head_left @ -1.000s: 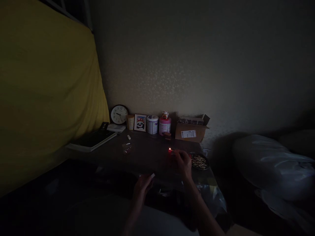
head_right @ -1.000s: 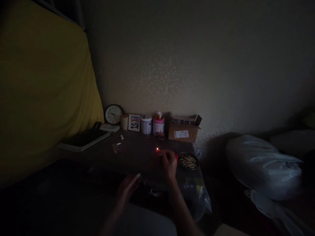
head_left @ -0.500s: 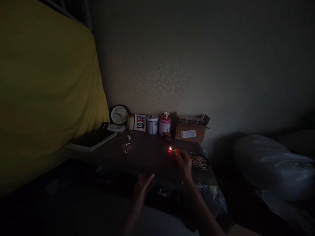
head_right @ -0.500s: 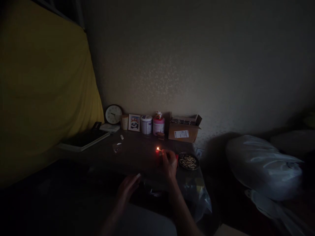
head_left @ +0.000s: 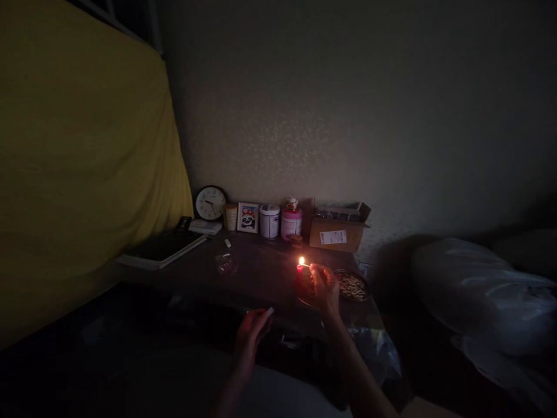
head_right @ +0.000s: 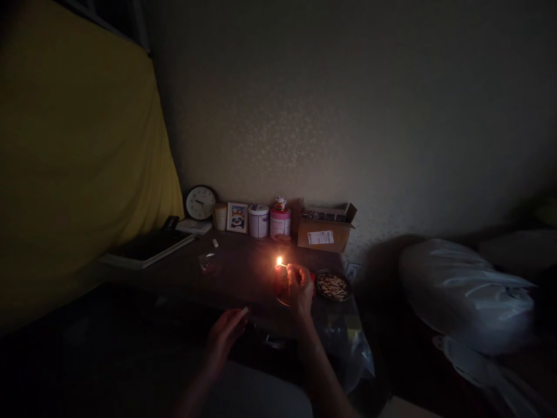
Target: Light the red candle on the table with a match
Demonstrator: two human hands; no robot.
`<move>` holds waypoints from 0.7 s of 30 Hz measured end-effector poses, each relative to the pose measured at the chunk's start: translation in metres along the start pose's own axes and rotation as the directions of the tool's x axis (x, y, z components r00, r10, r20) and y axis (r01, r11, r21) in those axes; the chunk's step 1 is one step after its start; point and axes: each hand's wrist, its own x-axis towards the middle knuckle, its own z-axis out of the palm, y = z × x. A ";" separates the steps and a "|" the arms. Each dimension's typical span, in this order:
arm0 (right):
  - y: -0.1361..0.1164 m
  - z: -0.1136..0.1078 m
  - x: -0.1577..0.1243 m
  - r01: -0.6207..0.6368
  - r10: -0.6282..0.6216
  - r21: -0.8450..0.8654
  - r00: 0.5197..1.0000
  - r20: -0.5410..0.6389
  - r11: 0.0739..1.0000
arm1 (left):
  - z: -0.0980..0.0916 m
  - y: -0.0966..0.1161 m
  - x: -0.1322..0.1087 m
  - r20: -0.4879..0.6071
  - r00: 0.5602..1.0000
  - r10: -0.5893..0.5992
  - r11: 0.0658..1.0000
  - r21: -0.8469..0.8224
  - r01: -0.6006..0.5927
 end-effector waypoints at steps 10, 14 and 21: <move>-0.018 -0.031 0.000 0.061 -0.062 0.110 0.998 0.011 0.992 | -0.003 -0.004 0.005 -0.016 1.000 0.006 1.000 -0.002 -0.006; -0.022 -0.079 0.017 0.072 -0.066 0.209 0.997 -0.034 0.975 | -0.004 -0.005 0.006 -0.016 1.000 0.004 1.000 0.013 -0.003; 0.027 -0.145 0.031 -0.041 0.033 -0.052 0.989 -0.146 0.998 | -0.002 -0.006 0.000 0.024 1.000 0.004 0.998 0.066 -0.005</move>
